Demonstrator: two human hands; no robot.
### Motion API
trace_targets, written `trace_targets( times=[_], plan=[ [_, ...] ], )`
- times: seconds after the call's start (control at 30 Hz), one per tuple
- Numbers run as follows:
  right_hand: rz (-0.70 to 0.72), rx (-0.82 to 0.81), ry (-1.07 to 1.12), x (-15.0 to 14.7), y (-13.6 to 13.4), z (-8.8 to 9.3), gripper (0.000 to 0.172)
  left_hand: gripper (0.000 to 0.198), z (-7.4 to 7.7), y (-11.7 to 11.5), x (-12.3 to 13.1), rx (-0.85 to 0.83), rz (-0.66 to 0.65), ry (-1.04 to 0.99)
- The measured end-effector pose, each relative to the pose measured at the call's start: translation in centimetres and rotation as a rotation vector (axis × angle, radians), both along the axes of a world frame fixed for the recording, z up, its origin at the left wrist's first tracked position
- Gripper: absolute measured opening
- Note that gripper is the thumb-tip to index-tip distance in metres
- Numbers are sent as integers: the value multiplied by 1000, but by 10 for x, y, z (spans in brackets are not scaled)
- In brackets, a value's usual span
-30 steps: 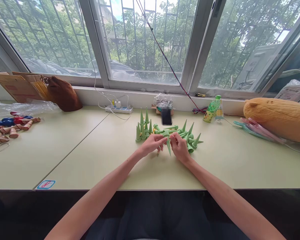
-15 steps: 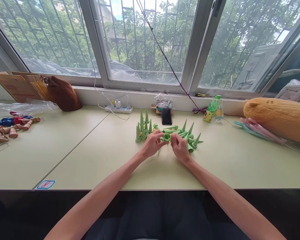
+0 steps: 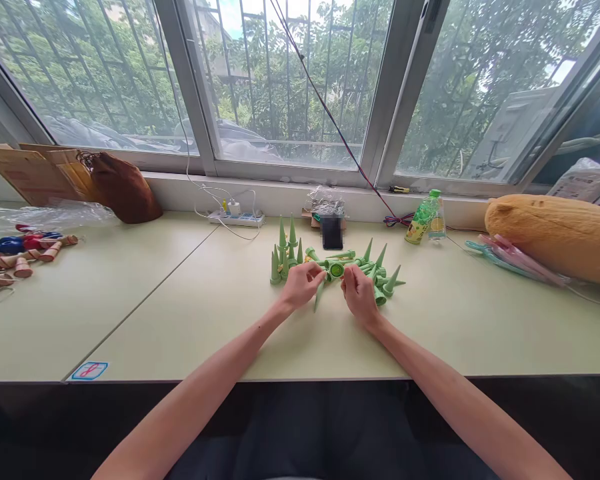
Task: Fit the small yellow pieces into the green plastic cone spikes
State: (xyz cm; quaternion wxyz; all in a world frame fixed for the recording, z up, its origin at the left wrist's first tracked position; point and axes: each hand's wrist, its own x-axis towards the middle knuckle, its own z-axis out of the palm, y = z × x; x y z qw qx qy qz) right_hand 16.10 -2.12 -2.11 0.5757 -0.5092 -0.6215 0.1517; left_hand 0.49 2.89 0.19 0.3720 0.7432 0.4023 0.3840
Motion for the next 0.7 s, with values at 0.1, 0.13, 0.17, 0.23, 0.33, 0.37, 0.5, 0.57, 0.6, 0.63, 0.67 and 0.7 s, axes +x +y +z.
trace_targets(
  times=[0.1, 0.13, 0.17, 0.23, 0.33, 0.37, 0.5, 0.57, 0.6, 0.63, 0.67, 0.7],
  plan=[
    [-5, 1, -19, 1, 0, 0, 39, 57, 5, 0, -1, -290, -91, -83],
    [-5, -2, -30, 1, 0, 1, 39, 63, 7, -1, -1, -372, -124, -108],
    [-4, -4, -44, 1, 0, 1, 39, 68, 9, -2, -1, -439, -157, -121],
    [2, -4, -68, 1, 0, 1, 40, 72, 11, -3, 0, -528, -223, -139],
    [13, 2, -86, 2, 0, 0, 40, 71, 12, -5, 0, -588, -306, -179],
    [17, 3, -87, 2, 0, 0, 40, 70, 11, -5, 0, -599, -322, -195],
    [27, -6, -84, 2, 0, 0, 40, 73, 7, -3, 1, -645, -357, -261],
    [30, -13, -79, 2, 0, 0, 40, 74, 7, -2, 1, -658, -366, -267],
    [31, -15, -76, 2, 0, 0, 40, 73, 7, -2, 1, -657, -368, -264],
    [33, -16, -72, 2, 0, 1, 40, 72, 8, -2, 1, -651, -370, -258],
    [36, -14, -67, 2, -1, 1, 39, 70, 8, -2, 1, -641, -373, -252],
    [41, -9, -63, 2, -1, 1, 39, 67, 9, -3, 1, -629, -378, -248]
  ],
)
